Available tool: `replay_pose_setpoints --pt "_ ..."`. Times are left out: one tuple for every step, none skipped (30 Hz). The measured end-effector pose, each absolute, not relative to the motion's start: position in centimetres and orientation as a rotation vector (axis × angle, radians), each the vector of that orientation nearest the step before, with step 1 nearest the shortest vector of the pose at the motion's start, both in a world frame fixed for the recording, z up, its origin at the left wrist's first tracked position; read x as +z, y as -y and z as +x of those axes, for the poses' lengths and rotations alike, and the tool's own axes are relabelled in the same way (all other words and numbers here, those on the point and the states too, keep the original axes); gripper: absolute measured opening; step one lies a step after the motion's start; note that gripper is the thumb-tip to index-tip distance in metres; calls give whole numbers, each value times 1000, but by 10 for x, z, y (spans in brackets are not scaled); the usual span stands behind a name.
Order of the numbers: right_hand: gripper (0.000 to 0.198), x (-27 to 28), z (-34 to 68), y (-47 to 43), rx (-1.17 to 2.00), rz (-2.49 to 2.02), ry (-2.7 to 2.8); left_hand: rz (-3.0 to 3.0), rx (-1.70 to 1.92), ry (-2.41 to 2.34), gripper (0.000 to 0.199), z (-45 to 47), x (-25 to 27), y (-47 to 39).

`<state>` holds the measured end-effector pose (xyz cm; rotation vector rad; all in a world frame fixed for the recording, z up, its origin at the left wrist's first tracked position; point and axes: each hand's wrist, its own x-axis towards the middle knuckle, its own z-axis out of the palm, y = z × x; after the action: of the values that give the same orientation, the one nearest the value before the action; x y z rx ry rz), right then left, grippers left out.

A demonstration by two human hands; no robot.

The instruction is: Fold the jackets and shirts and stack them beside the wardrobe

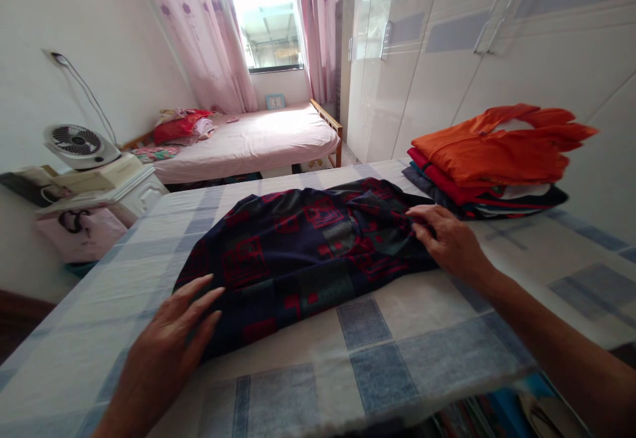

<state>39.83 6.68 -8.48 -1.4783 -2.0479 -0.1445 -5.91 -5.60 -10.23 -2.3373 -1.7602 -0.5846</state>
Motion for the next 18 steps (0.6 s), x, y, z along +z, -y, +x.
replay_pose_setpoints --pt "29 -78 384 -67 -88 -1359 2136 -2406 -565 1663 42 -48 -102 50" --pt "30 -73 368 -68 -39 -1250 2225 -2460 -534 1591 44 -38 -103 45" --pt "31 -71 352 -70 -6 -1154 2308 -2495 -491 1547 47 -30 -106 40" --pt "32 -70 336 -73 11 -1069 2383 -2508 -442 1535 52 -23 -111 36" --pt "34 -72 321 -77 15 -992 2448 -2508 -391 1543 55 -18 -116 33" --pt "36 -76 307 -83 14 -931 2506 -2506 -338 1563 58 -15 -122 32" --pt "38 -83 296 -92 22 -905 2561 -2505 -283 1587 59 -13 -128 32" --pt "42 -91 287 -102 44 -927 2608 -2505 -226 1612 60 -13 -133 32" --pt "46 -100 280 -114 78 -995 2645 -2502 -179 1631 60 -13 -137 34" --pt "49 -108 276 -126 120 -1097 2665 -2496 -141 1645 60 -14 -139 35" --pt "52 -115 274 -137 164 -1207 2665 -2491 -115 1652 60 -14 -140 37" --pt "55 -119 274 -146 204 -1295 2657 -2487 -97 1654 60 -15 -141 38" --pt "56 -120 275 -152 230 -1342 2642 -2482 -86 1655 60 -15 -141 39" --pt "55 -118 277 -155 233 -1345 2617 -2477 -83 1653 60 -15 -140 39" --pt "53 -113 281 -153 221 -1318 2577 -2476 -82 1647 60 -16 -140 39" --pt "48 -105 287 -148 204 -1276 2522 -2475 -83 1642 61 -16 -141 38" --pt "43 -97 294 -139 187 -1232 2455 -2475 -87 1638 62 -17 -141 37" --pt "38 -89 304 -128 179 -1196 2387 -2477 -90 1635 62 -18 -143 36"
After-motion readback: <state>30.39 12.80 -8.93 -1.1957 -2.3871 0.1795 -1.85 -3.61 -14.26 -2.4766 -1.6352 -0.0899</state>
